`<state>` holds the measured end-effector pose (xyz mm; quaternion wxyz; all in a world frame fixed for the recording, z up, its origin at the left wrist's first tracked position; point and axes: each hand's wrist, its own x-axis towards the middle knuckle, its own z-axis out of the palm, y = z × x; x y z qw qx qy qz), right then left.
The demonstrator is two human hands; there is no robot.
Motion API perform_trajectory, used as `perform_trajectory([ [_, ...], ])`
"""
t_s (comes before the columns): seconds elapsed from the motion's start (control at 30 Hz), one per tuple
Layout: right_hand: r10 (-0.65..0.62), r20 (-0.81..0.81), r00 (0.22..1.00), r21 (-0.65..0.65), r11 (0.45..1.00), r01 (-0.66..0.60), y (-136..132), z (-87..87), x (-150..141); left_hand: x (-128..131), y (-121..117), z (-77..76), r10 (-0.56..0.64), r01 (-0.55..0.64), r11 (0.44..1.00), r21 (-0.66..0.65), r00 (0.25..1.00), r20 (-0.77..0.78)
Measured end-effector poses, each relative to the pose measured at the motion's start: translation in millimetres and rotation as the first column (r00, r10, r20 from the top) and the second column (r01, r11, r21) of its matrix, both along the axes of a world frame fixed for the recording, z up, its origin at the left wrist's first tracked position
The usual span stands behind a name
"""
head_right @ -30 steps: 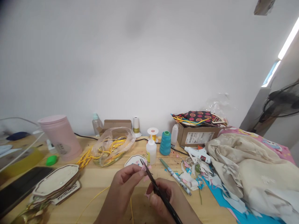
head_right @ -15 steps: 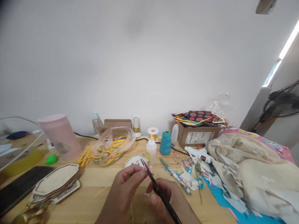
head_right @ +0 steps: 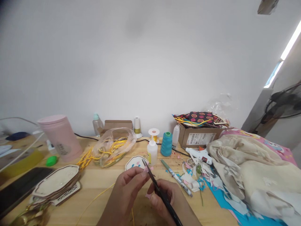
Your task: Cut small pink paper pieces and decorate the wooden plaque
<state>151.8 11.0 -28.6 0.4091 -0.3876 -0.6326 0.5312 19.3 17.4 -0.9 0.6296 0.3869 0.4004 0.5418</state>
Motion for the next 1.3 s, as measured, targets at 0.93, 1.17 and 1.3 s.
perform_trajectory([
  [0.93, 0.047, 0.100, 0.994, -0.071, 0.997, -0.040, -3.5, 5.4, 10.2, -1.7, -0.9, 3.0, -0.060, 0.060, 0.998, -0.001, 0.996, -0.060],
  [1.17, 0.075, 0.125, 0.989, -0.090, 0.994, -0.064, -3.1, 14.2, 15.3, -7.2, 1.8, 8.9, -0.089, 0.100, 0.993, 0.056, 0.982, -0.164],
  [1.3, 0.095, 0.131, 0.987, -0.080, 0.993, -0.085, -0.9, 14.4, 17.0, -10.1, 4.2, 10.3, -0.107, 0.123, 0.990, 0.068, 0.973, -0.203],
])
